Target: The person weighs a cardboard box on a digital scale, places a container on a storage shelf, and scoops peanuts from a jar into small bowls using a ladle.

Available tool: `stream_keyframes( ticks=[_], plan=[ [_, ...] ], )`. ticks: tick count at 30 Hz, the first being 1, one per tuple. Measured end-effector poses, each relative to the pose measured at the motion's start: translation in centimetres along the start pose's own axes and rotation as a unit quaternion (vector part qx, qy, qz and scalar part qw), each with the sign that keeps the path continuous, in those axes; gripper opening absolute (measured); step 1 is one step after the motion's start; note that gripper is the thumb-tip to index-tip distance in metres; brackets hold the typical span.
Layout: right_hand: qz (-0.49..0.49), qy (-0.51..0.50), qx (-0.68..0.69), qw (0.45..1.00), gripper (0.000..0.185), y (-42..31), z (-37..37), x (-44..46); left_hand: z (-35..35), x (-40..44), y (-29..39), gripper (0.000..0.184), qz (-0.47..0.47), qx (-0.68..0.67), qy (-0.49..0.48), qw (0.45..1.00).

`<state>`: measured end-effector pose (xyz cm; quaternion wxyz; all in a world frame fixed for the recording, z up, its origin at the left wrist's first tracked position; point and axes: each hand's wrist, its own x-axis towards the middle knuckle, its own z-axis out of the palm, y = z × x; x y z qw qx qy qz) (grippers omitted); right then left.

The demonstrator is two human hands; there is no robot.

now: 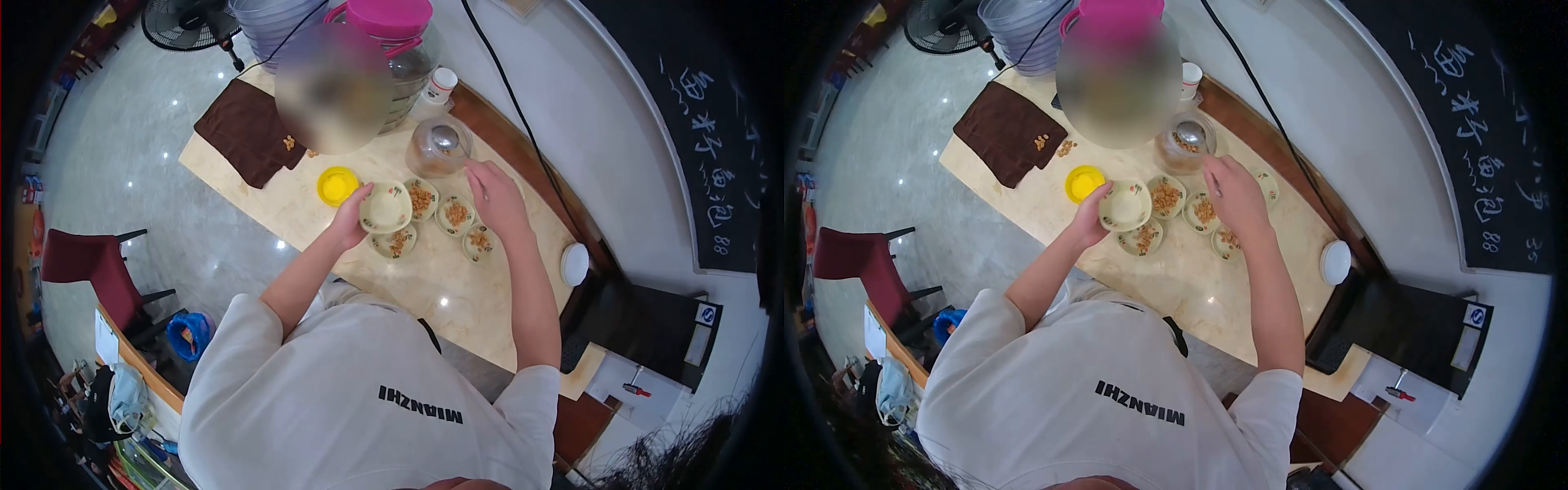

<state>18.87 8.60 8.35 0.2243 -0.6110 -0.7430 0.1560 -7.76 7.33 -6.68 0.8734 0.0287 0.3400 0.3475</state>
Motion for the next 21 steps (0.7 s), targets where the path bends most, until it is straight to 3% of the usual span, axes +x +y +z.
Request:
stream_keyframes(
  ticks=[2, 9, 15, 17, 21],
  plan=[
    [-0.089, -0.072, -0.107, 0.988, 0.013, 0.7, 0.9, 1.5, 0.4, 2.2, -0.1, 0.047, 0.050, -0.017, 0.002, 0.999],
    [-0.118, -0.146, -0.138, 0.973, 0.019, -1.0, 0.9, 4.0, 3.0, 6.5, -0.4, 0.052, 0.213, 0.015, 0.119, 0.970],
    [-0.118, -0.140, -0.019, 0.983, 0.026, -2.7, 0.6, 4.9, 3.3, 8.0, -2.1, 0.062, 0.219, 0.062, 0.111, 0.967],
    [0.044, -0.133, 0.029, 0.990, 0.029, -3.1, 0.5, 5.1, 3.7, 7.2, -2.0, 0.063, 0.209, 0.066, 0.108, 0.970],
    [0.145, -0.109, 0.148, 0.972, 0.036, -0.6, 0.4, 5.1, 4.0, 6.3, -1.9, 0.062, 0.224, 0.065, 0.102, 0.967]
  ],
)
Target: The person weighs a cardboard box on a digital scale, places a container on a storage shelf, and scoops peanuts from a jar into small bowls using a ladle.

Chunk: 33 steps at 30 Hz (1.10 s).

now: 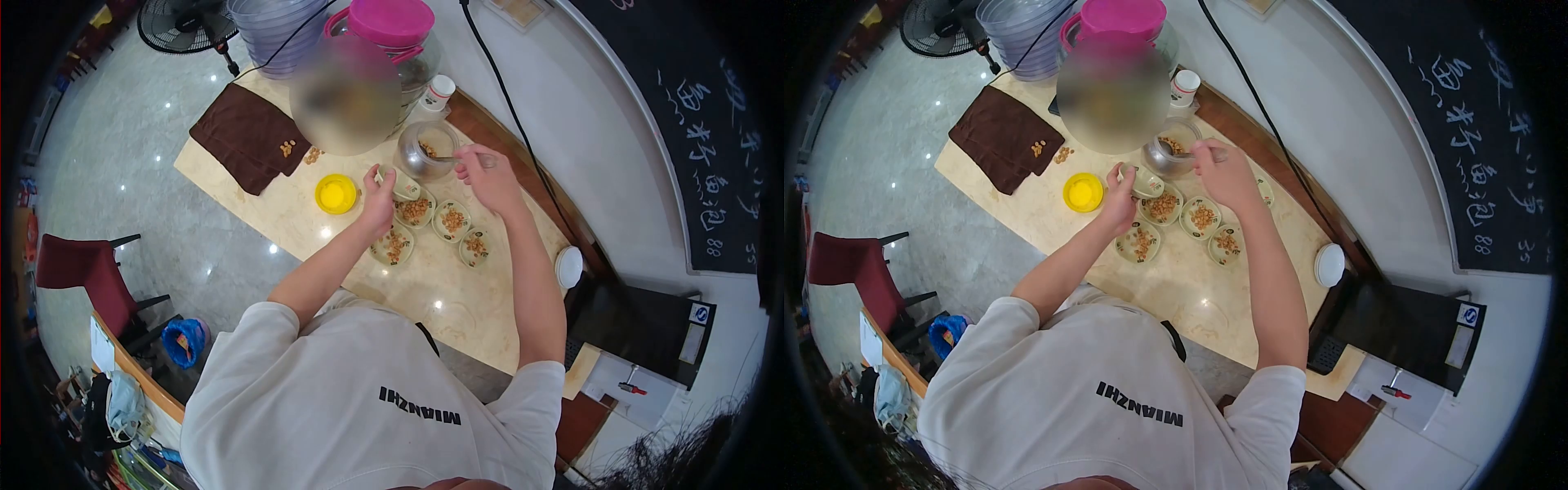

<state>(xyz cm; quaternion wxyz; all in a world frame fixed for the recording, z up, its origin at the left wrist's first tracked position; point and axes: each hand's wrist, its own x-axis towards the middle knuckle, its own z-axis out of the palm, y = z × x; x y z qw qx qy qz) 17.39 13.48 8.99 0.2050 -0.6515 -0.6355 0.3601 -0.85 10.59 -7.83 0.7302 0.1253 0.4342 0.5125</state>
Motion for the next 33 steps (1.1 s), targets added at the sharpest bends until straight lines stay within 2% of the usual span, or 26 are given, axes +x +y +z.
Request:
stream_keyframes(
  ticks=[2, 3, 5, 9, 16, 18, 20, 21, 23, 24, 26, 31, 33],
  plan=[
    [0.077, 0.066, 0.160, 0.982, 0.041, 0.6, -0.7, -0.2, -0.8, 0.9, -0.4, 0.061, 0.000, -0.020, -0.005, 1.000],
    [0.076, 0.067, 0.159, 0.982, 0.041, 0.8, -1.1, -0.5, -1.2, 1.3, -0.6, 0.059, 0.001, -0.038, -0.010, 0.999],
    [0.092, 0.124, 0.254, 0.955, 0.044, 1.1, -1.9, -1.6, -1.3, 1.1, -0.1, 0.058, -0.001, -0.040, -0.022, 0.999],
    [0.100, 0.164, 0.273, 0.943, 0.043, 0.9, -2.9, -4.4, -1.4, 0.5, -0.1, 0.052, -0.004, -0.053, -0.034, 0.998],
    [-0.009, 0.226, 0.279, 0.933, 0.041, 1.5, -2.3, -11.9, -0.7, -2.3, -0.3, 0.047, 0.013, -0.056, -0.045, 0.997],
    [-0.033, 0.229, 0.274, 0.934, 0.041, 2.0, -1.1, -15.0, -0.4, -3.5, 0.1, 0.048, -0.024, -0.041, -0.063, 0.997],
    [-0.094, 0.228, 0.194, 0.950, 0.040, 2.7, 0.5, -18.4, 0.0, -4.9, 0.3, 0.048, -0.032, -0.037, -0.074, 0.996],
    [-0.093, 0.231, 0.195, 0.949, 0.040, 3.1, 1.2, -19.9, 0.2, -5.4, 0.2, 0.047, -0.042, -0.035, -0.083, 0.995],
    [-0.187, 0.200, -0.024, 0.961, 0.023, 4.2, 2.4, -22.9, 0.3, -6.1, -0.5, 0.048, -0.043, -0.036, -0.112, 0.992],
    [-0.184, 0.204, -0.023, 0.961, 0.023, 5.0, 3.3, -24.3, 0.3, -6.5, -0.9, 0.049, -0.043, -0.040, -0.137, 0.989],
    [-0.265, 0.161, -0.161, 0.937, 0.021, 6.4, 4.9, -26.4, 0.2, -7.1, -1.5, 0.048, -0.070, -0.054, -0.162, 0.983],
    [-0.300, 0.205, -0.191, 0.912, 0.034, 8.8, 8.0, -29.8, 0.5, -10.2, -2.3, 0.051, -0.119, -0.052, -0.209, 0.969],
    [-0.305, 0.225, -0.180, 0.908, 0.035, 9.8, 8.8, -30.9, 1.3, -12.4, -1.6, 0.056, -0.192, -0.006, -0.198, 0.961]
  ],
)
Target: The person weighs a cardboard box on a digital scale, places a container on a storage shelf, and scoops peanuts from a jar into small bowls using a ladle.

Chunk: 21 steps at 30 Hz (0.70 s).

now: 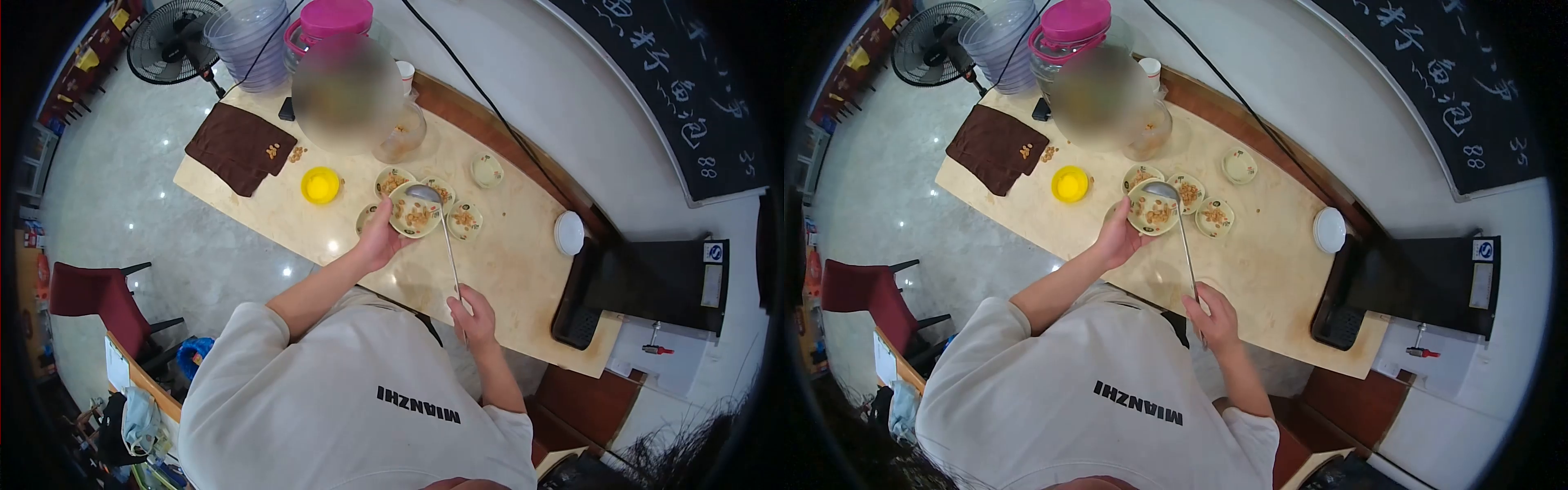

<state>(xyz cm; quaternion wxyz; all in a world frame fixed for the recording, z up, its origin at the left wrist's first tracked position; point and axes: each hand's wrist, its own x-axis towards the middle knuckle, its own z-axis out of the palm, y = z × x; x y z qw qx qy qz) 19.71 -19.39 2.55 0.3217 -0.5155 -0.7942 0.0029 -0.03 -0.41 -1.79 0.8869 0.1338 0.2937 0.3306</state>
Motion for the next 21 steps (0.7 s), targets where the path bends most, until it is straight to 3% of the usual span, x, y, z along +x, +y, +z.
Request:
stream_keyframes(
  ticks=[5, 7, 11, 15, 21],
  plan=[
    [0.073, 0.109, 0.069, 0.989, 0.019, -0.9, 0.4, -3.4, -1.6, -1.1, -4.5, 0.057, -0.049, 0.046, 0.030, 0.997],
    [0.121, 0.137, 0.078, 0.980, 0.021, -1.6, 0.8, -4.6, -3.5, -0.9, -7.3, 0.056, -0.060, 0.063, 0.030, 0.996],
    [0.226, 0.172, 0.096, 0.954, 0.028, -1.6, -0.5, -6.7, -4.6, -0.3, -11.8, 0.047, -0.068, 0.098, 0.121, 0.985],
    [0.245, 0.187, 0.112, 0.945, 0.031, -0.7, -2.2, -8.8, -4.4, 0.7, -13.3, 0.037, -0.035, 0.124, 0.238, 0.963],
    [0.243, 0.205, 0.132, 0.939, 0.030, 1.5, -4.2, -12.2, -6.1, 3.2, -14.6, 0.025, -0.011, 0.135, 0.302, 0.944]
  ],
)
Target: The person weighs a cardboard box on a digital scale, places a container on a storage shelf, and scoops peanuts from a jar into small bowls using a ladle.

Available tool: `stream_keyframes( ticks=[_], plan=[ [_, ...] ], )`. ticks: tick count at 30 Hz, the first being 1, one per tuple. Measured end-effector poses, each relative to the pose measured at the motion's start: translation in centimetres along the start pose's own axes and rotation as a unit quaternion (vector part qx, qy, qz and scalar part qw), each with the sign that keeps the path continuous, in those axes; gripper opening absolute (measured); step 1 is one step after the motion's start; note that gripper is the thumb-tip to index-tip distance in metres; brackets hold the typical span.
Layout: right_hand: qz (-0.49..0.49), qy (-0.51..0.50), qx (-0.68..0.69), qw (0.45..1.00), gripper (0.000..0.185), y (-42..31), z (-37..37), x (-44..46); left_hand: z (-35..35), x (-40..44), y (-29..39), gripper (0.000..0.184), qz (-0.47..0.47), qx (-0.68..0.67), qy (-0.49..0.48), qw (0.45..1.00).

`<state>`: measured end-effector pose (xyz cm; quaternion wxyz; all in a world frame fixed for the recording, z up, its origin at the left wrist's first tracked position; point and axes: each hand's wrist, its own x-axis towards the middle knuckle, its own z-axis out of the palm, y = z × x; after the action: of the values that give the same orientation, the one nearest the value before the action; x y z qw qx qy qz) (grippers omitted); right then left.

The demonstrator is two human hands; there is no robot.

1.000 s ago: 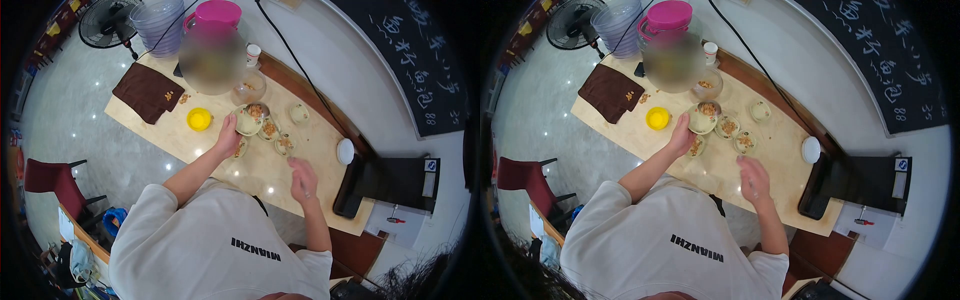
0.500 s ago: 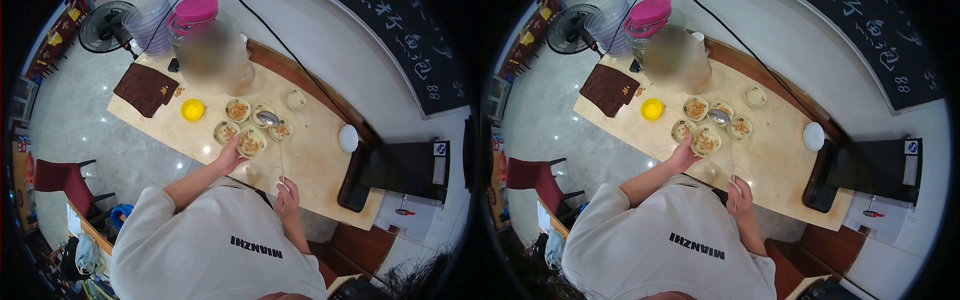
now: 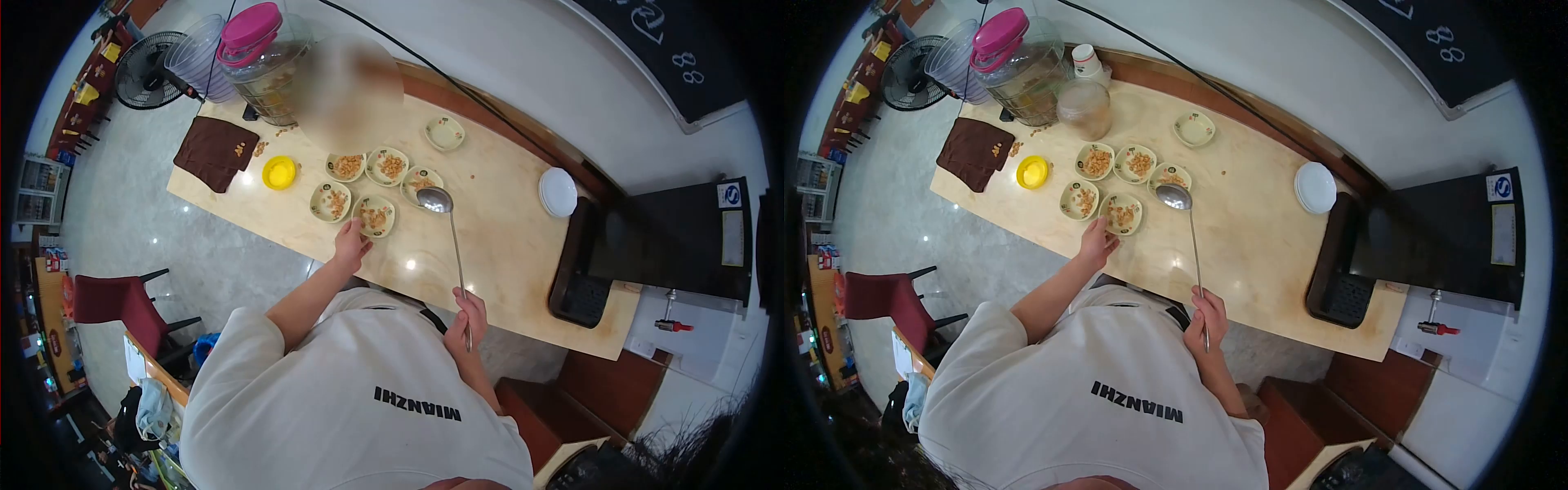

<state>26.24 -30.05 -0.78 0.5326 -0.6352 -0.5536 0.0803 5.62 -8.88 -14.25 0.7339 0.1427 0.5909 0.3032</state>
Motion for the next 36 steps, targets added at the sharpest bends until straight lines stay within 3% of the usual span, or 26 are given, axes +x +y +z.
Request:
stream_keyframes(
  ticks=[2, 5, 9, 13, 15, 16, 18, 25, 36],
  plan=[
    [0.013, 0.013, 0.026, 0.999, 0.024, 0.9, -0.8, -0.4, 1.6, -0.6, 0.6, 0.024, 0.035, -0.011, 0.041, 0.998],
    [0.019, 0.003, 0.038, 0.999, 0.023, 2.1, -2.1, -0.7, 0.5, 2.7, -0.9, 0.028, 0.102, 0.024, 0.029, 0.994],
    [0.019, -0.006, 0.055, 0.998, 0.022, 3.7, -3.8, -0.9, 3.2, 0.9, -0.4, 0.027, 0.148, -0.057, 0.101, 0.982],
    [0.003, 0.018, 0.049, 0.999, 0.024, 5.2, -5.3, -0.7, 0.0, 2.9, -0.5, 0.024, 0.165, -0.078, 0.084, 0.980],
    [0.010, 0.027, 0.049, 0.998, 0.025, 5.6, -5.8, -0.6, -0.6, 3.1, 0.4, 0.025, 0.187, -0.074, 0.246, 0.948],
    [0.018, 0.033, 0.049, 0.998, 0.026, 5.7, -6.0, -0.6, -1.4, 3.6, 0.8, 0.025, 0.190, -0.073, 0.245, 0.948],
    [0.026, 0.041, 0.051, 0.998, 0.027, 6.0, -6.3, -0.5, -3.1, 5.0, 1.3, 0.044, 0.190, -0.054, 0.230, 0.953],
    [0.031, 0.032, 0.062, 0.997, 0.027, 6.8, -6.6, -0.5, -1.8, 4.5, 1.6, 0.045, 0.205, -0.021, 0.233, 0.950],
    [0.056, 0.021, 0.058, 0.996, 0.026, 6.9, -7.0, -1.2, -0.1, 2.9, 1.9, 0.018, 0.178, -0.068, 0.137, 0.972]
  ],
)
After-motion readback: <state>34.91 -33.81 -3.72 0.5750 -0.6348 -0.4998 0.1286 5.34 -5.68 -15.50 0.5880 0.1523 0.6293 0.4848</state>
